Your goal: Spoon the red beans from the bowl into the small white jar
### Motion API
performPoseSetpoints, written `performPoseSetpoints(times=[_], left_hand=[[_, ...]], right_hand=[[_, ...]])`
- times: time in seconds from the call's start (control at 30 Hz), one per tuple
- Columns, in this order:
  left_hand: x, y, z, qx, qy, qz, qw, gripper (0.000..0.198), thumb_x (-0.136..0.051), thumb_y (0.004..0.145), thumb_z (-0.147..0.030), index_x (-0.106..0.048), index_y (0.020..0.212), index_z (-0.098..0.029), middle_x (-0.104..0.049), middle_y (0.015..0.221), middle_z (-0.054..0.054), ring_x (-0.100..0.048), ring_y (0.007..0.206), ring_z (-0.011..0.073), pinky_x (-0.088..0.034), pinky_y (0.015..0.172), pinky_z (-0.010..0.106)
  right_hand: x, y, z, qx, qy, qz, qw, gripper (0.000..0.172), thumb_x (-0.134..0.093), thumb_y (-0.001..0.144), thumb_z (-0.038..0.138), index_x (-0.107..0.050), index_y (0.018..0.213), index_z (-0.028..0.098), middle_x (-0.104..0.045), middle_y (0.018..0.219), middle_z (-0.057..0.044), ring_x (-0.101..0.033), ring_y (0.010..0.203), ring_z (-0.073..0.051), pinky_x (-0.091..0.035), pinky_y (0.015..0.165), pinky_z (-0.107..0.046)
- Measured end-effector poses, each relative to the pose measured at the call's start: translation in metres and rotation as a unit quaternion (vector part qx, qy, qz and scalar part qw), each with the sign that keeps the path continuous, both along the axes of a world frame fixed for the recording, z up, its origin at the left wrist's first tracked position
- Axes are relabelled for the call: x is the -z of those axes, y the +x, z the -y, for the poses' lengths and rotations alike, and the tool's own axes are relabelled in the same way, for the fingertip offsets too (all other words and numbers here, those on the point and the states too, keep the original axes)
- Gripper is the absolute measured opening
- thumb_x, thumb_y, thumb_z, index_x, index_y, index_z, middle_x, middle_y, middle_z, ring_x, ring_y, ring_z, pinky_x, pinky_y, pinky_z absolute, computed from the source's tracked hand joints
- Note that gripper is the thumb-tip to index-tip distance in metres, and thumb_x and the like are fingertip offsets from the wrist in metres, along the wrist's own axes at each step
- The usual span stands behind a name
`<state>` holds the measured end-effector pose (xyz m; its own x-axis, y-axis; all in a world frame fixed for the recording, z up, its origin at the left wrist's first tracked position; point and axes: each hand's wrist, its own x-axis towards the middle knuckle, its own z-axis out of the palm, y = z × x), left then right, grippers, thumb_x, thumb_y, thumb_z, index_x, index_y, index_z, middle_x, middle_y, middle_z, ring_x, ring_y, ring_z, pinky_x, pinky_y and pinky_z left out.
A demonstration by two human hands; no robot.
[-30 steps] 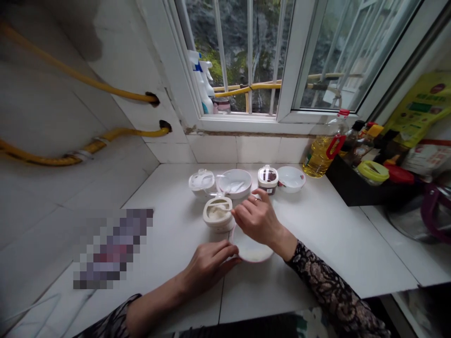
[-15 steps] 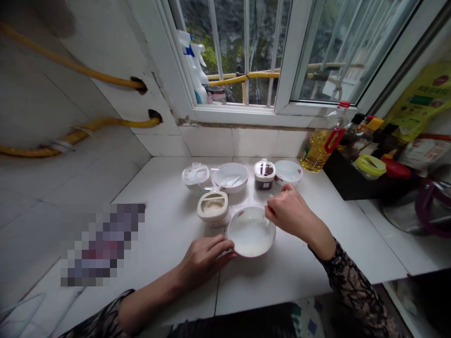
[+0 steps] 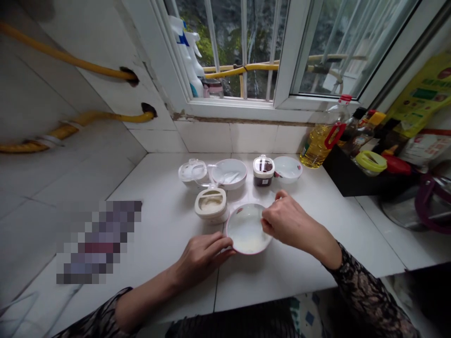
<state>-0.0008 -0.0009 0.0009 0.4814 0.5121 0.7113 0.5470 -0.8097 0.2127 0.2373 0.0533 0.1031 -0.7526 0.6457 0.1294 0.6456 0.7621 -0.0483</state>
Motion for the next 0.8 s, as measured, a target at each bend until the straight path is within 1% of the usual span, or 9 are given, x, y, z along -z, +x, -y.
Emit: performPoseSetpoints(times=[0.07, 0.17, 0.2, 0.33, 0.47, 0.6, 0.63, 0.7, 0.8], left_hand=[[0.000, 0.000, 0.000, 0.000, -0.001, 0.000, 1.000, 0.018, -0.047, 0.100, -0.029, -0.055, 0.089, -0.017, -0.059, 0.066, -0.002, -0.053, 0.051, 0.0086, -0.040, 0.048, 0.019], [0.000, 0.000, 0.000, 0.001, 0.000, 0.001, 1.000, 0.016, -0.048, 0.100, -0.028, -0.055, 0.090, -0.017, -0.060, 0.066, -0.002, -0.053, 0.051, 0.0090, -0.041, 0.048, 0.019], [0.000, 0.000, 0.000, 0.000, 0.000, 0.001, 1.000, 0.016, -0.048, 0.100, -0.028, -0.055, 0.090, -0.017, -0.060, 0.066, -0.002, -0.053, 0.050, 0.0091, -0.041, 0.047, 0.020], [0.000, 0.000, 0.000, 0.001, -0.001, -0.002, 1.000, 0.017, -0.047, 0.100, -0.028, -0.055, 0.090, -0.017, -0.060, 0.067, -0.002, -0.053, 0.051, 0.0088, -0.040, 0.047, 0.020], [0.000, -0.001, 0.001, 0.000, -0.002, -0.002, 1.000, 0.017, -0.048, 0.100, -0.028, -0.055, 0.089, -0.017, -0.060, 0.066, -0.002, -0.052, 0.052, 0.0085, -0.039, 0.048, 0.019], [0.000, -0.001, 0.001, -0.002, -0.010, -0.010, 1.000, 0.019, -0.047, 0.100, -0.029, -0.055, 0.088, -0.017, -0.059, 0.065, -0.002, -0.052, 0.051, 0.0086, -0.038, 0.048, 0.019], [0.000, -0.001, 0.001, -0.001, -0.010, -0.011, 1.000, 0.020, -0.046, 0.101, -0.029, -0.055, 0.088, -0.017, -0.059, 0.065, -0.002, -0.052, 0.051, 0.0086, -0.038, 0.048, 0.019], [0.000, -0.001, 0.001, -0.001, -0.007, -0.011, 1.000, 0.021, -0.045, 0.101, -0.029, -0.055, 0.088, -0.017, -0.059, 0.065, -0.002, -0.052, 0.052, 0.0083, -0.039, 0.048, 0.019], [0.000, -0.001, 0.001, -0.005, -0.006, -0.013, 1.000, 0.022, -0.045, 0.101, -0.029, -0.055, 0.087, -0.017, -0.059, 0.065, -0.002, -0.052, 0.052, 0.0082, -0.039, 0.048, 0.020]], right_hand=[[-0.001, 0.000, 0.003, -0.027, -0.022, -0.008, 0.999, 0.036, -0.048, 0.085, 0.013, -0.043, 0.050, 0.019, -0.043, 0.044, 0.006, -0.025, 0.043, -0.008, -0.036, 0.080, -0.032], [-0.004, 0.000, 0.005, -0.010, 0.010, -0.022, 1.000, 0.036, -0.046, 0.086, 0.013, -0.043, 0.050, 0.019, -0.045, 0.045, 0.006, -0.025, 0.044, -0.009, -0.036, 0.081, -0.035], [-0.005, 0.000, 0.005, -0.011, 0.010, -0.022, 1.000, 0.037, -0.047, 0.085, 0.013, -0.042, 0.050, 0.019, -0.044, 0.045, 0.006, -0.025, 0.044, -0.008, -0.036, 0.081, -0.035], [-0.006, -0.001, 0.003, -0.049, -0.049, -0.022, 0.997, 0.037, -0.050, 0.085, 0.014, -0.042, 0.050, 0.020, -0.040, 0.044, 0.008, -0.024, 0.043, -0.008, -0.037, 0.079, -0.033], [-0.005, -0.002, 0.003, -0.015, -0.009, -0.026, 0.999, 0.037, -0.047, 0.085, 0.012, -0.041, 0.050, 0.019, -0.043, 0.044, 0.007, -0.025, 0.043, -0.008, -0.035, 0.083, -0.035], [-0.005, -0.002, 0.007, -0.065, -0.073, -0.024, 0.995, 0.037, -0.049, 0.087, 0.015, -0.040, 0.051, 0.020, -0.042, 0.044, 0.008, -0.025, 0.043, -0.008, -0.036, 0.080, -0.032], [-0.007, -0.001, 0.007, -0.069, -0.072, -0.029, 0.995, 0.037, -0.048, 0.088, 0.016, -0.041, 0.052, 0.020, -0.042, 0.044, 0.008, -0.026, 0.043, -0.008, -0.037, 0.080, -0.032], [-0.010, 0.001, 0.005, -0.053, -0.031, -0.035, 0.998, 0.039, -0.047, 0.090, 0.018, -0.042, 0.052, 0.020, -0.044, 0.044, 0.007, -0.029, 0.043, -0.008, -0.037, 0.082, -0.033], [-0.011, 0.004, 0.003, -0.012, 0.070, -0.020, 0.997, 0.040, -0.047, 0.090, 0.018, -0.043, 0.050, 0.020, -0.048, 0.045, 0.005, -0.035, 0.043, -0.009, -0.037, 0.081, -0.034]])
